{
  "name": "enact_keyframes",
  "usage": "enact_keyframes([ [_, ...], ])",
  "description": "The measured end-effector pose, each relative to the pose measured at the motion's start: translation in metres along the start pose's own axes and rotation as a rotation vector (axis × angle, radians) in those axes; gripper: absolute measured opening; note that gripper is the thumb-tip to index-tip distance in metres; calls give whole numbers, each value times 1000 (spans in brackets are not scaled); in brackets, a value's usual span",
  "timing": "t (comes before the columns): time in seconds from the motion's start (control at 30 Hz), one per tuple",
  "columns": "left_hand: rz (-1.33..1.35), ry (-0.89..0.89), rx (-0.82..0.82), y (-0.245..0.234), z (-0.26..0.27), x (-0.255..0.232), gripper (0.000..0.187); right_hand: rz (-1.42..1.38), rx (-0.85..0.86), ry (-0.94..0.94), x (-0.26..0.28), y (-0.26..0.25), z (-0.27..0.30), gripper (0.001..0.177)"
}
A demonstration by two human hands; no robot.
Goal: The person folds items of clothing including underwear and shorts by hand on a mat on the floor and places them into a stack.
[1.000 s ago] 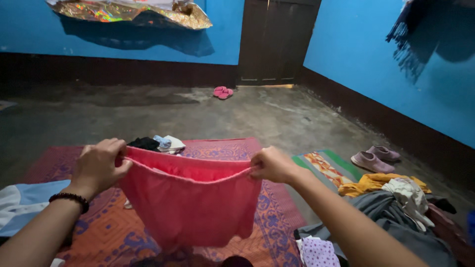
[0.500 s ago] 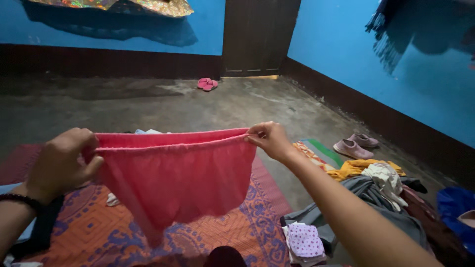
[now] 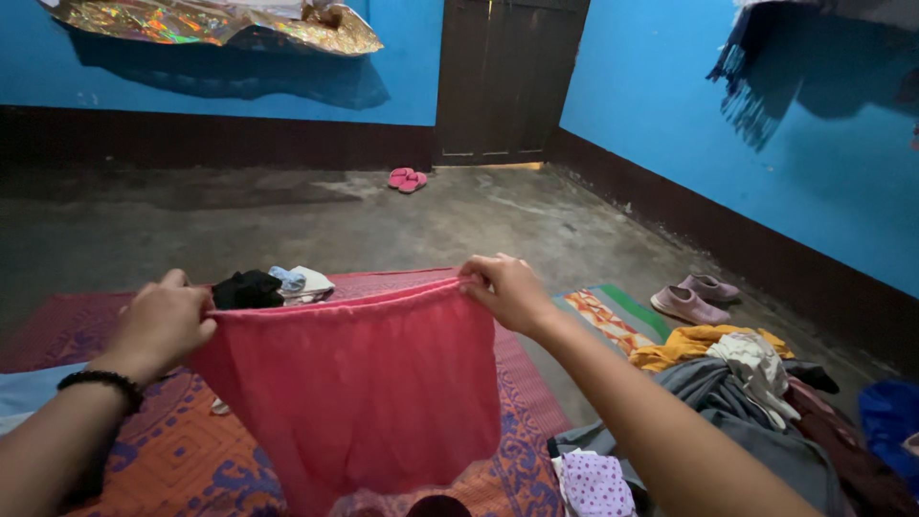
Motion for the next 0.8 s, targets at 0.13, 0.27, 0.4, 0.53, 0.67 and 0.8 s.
enact_keyframes([
  [0.13, -106, 88, -39, 6, 0, -7, 18, -40, -47, -19, -18, 8, -4, 18],
  [0.27, 380, 63, 78, 38, -14, 11, 23, -174, 67, 284, -75, 27, 4, 21],
  [0.4, 615, 118, 127, 57, -27, 16, 22, -406, 114, 317, -96, 45, 8, 20],
  [0.53, 721, 198, 168, 65, -25, 10, 17, -608, 120, 409, -103, 55, 16, 19],
  [0.67, 1281, -23, 338, 76, -18, 19, 24, -923, 136, 743, -124, 65, 27, 20],
  [0.8, 1676, 21, 481, 84, -6, 9, 26, -711, 263, 604, -117, 74, 13, 23],
])
Point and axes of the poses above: each hand's wrist, its own z-axis away from the middle knuckle, its own y-axis out of the palm, x = y × z, the point moved 9 cm from there along -z, towards the middle knuckle, and after that the axes turned 1 degree about -x, right-handed, at the moved point
